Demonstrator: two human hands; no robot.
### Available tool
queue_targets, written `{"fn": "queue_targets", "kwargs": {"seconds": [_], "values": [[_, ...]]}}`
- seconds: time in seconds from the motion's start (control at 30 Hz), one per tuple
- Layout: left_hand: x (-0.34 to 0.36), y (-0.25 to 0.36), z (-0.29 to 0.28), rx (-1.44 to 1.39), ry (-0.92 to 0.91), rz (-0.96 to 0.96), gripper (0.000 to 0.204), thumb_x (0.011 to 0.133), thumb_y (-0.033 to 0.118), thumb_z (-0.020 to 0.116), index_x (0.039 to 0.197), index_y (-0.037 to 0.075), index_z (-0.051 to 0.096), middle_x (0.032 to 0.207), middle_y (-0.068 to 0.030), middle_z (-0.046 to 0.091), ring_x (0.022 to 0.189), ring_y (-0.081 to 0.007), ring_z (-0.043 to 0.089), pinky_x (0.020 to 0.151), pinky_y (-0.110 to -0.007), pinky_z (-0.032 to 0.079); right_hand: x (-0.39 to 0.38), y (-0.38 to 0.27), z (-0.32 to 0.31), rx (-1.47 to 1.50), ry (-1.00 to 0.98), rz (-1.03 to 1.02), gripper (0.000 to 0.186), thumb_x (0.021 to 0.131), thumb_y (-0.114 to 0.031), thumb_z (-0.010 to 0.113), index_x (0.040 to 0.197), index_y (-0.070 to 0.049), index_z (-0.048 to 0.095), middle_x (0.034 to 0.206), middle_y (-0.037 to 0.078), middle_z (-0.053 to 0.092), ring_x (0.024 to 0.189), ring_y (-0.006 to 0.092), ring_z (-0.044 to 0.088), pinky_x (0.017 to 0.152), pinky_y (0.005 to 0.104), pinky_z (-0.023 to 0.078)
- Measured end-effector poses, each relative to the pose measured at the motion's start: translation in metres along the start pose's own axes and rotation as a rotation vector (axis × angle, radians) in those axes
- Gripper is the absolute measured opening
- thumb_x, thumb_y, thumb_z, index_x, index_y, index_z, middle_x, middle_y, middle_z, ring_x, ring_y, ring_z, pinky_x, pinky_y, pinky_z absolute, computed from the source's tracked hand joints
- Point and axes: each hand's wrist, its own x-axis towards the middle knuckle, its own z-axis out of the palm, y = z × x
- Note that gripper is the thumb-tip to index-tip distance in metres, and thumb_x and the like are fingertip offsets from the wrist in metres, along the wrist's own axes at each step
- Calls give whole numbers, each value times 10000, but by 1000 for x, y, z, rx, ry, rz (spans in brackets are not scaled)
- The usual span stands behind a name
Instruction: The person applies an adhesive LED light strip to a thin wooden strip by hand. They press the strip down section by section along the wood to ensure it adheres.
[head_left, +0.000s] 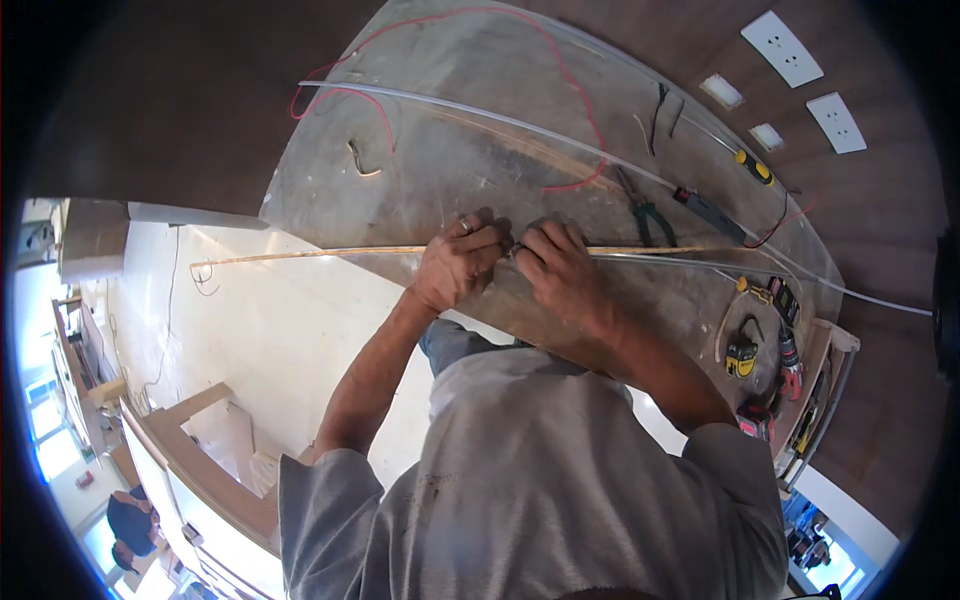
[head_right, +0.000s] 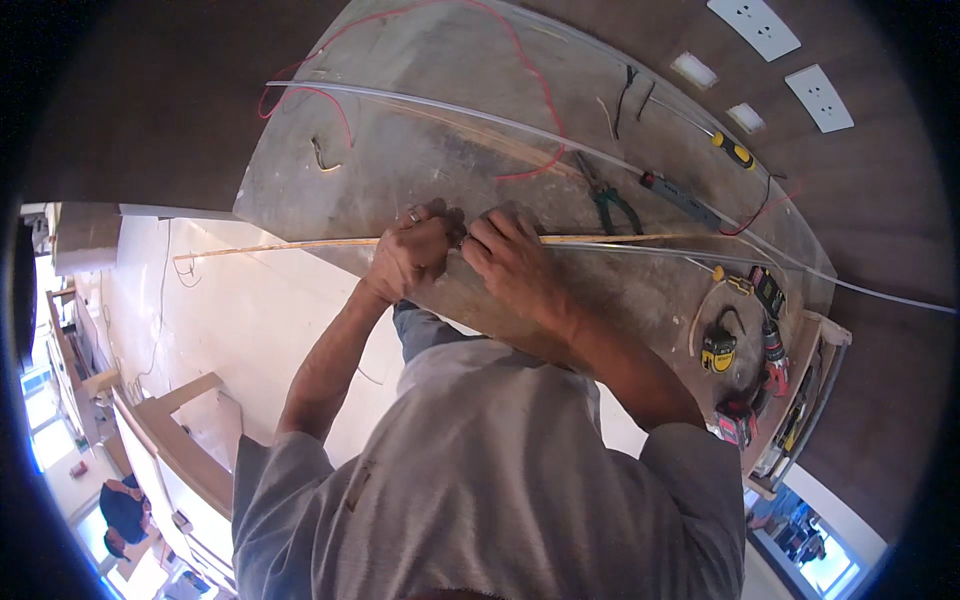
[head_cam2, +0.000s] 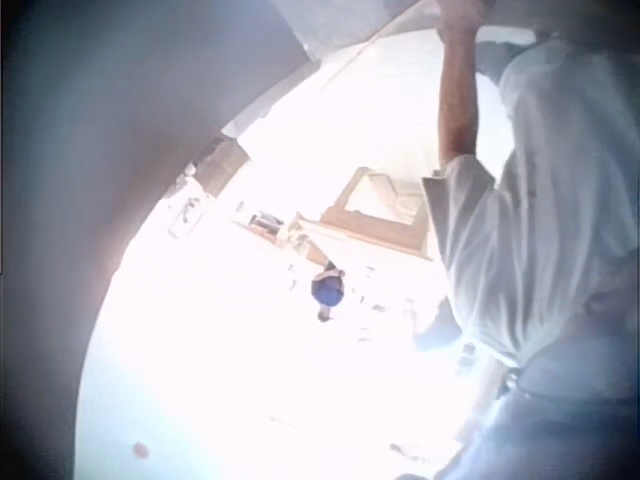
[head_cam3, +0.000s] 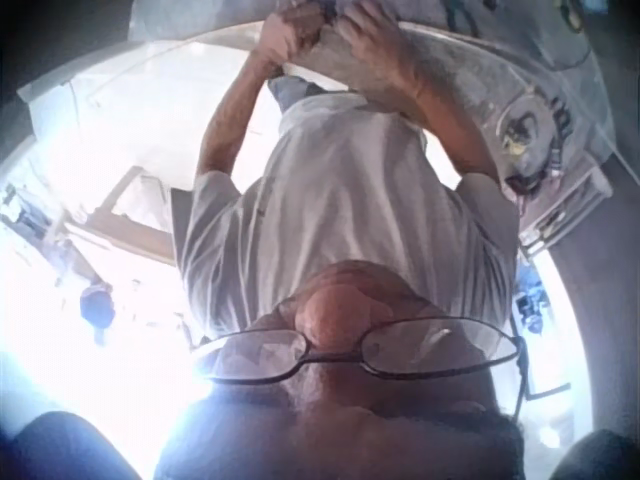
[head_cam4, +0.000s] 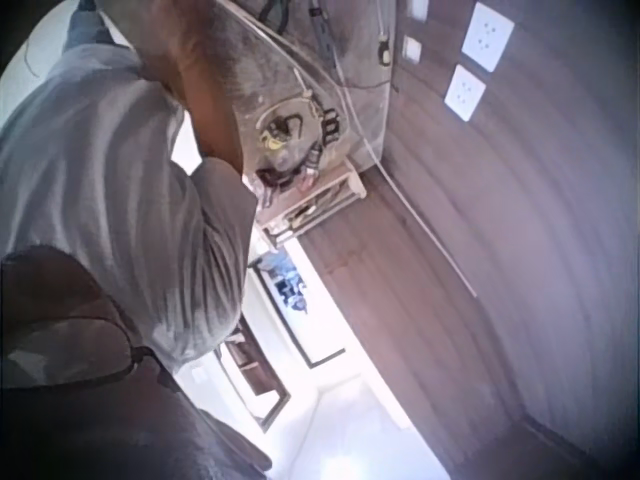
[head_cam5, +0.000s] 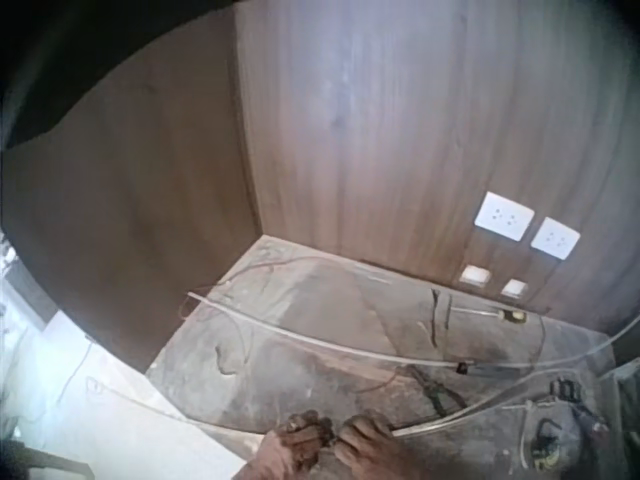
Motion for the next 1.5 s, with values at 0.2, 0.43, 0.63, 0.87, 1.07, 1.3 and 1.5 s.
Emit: {"fn": "queue_targets", "kwargs": {"seconds": [0.2, 0.43, 0.63, 0.87, 1.07, 1.3, 1.5], "values": [[1, 5, -4, -56, -11, -68, 315, 703, 50, 776, 1014, 99, 775, 1189, -32, 738, 1172, -310, 676, 984, -401, 577, -7, 15, 12, 155, 114, -42, 259, 826, -70, 692, 1083, -49, 671, 1127, 97, 604, 1105, 301, 606, 960, 472, 528], [-2, 8, -5, -44, -28, -104, 384, 667, 3, 765, 1040, 96, 768, 1137, -58, 742, 1065, -333, 705, 943, -434, 586, -9, 10, 5, -9, 156, -112, 349, 774, -27, 705, 1121, -59, 695, 1120, 96, 588, 1068, 318, 582, 928, 503, 470], [-7, 1, 3, -24, -65, -106, 385, 684, 53, 785, 1065, 102, 772, 1281, -37, 716, 1235, -302, 656, 999, -405, 566, -5, 12, 10, -52, 127, -166, 380, 738, -72, 703, 1115, -21, 689, 1077, 106, 601, 1018, 318, 595, 908, 504, 459], [-6, -3, 0, -105, -113, -85, 455, 671, 62, 791, 1124, 86, 753, 1324, -69, 705, 1311, -352, 631, 1060, -437, 564, 2, 14, 6, -103, 124, -228, 211, 787, -117, 693, 991, -63, 690, 998, 84, 620, 1000, 284, 614, 856, 448, 500], [-13, -3, 4, -119, -121, -146, 427, 687, 49, 790, 1109, 102, 751, 1321, -70, 701, 1308, -348, 631, 1040, -443, 570, -6, 5, 8, 75, 152, -106, 373, 715, -61, 717, 1086, -21, 709, 1045, 115, 621, 1003, 322, 620, 875, 464, 498], [-5, 2, -4, -104, -130, -186, 391, 729, 33, 781, 1113, 101, 749, 1271, -73, 706, 1275, -340, 645, 1027, -451, 571, -2, 6, 13, 13, 146, -112, 390, 724, -62, 716, 1112, -25, 695, 1069, 108, 613, 1012, 335, 611, 896, 505, 483], [4, 13, -29, -193, -6, -242, 324, 760, 36, 782, 1078, 87, 746, 1220, -105, 723, 1184, -367, 682, 994, -457, 571, 4, 3, 8, -118, 98, -150, 327, 762, -109, 713, 1079, -34, 684, 1048, 99, 609, 994, 303, 604, 868, 464, 484]]}}
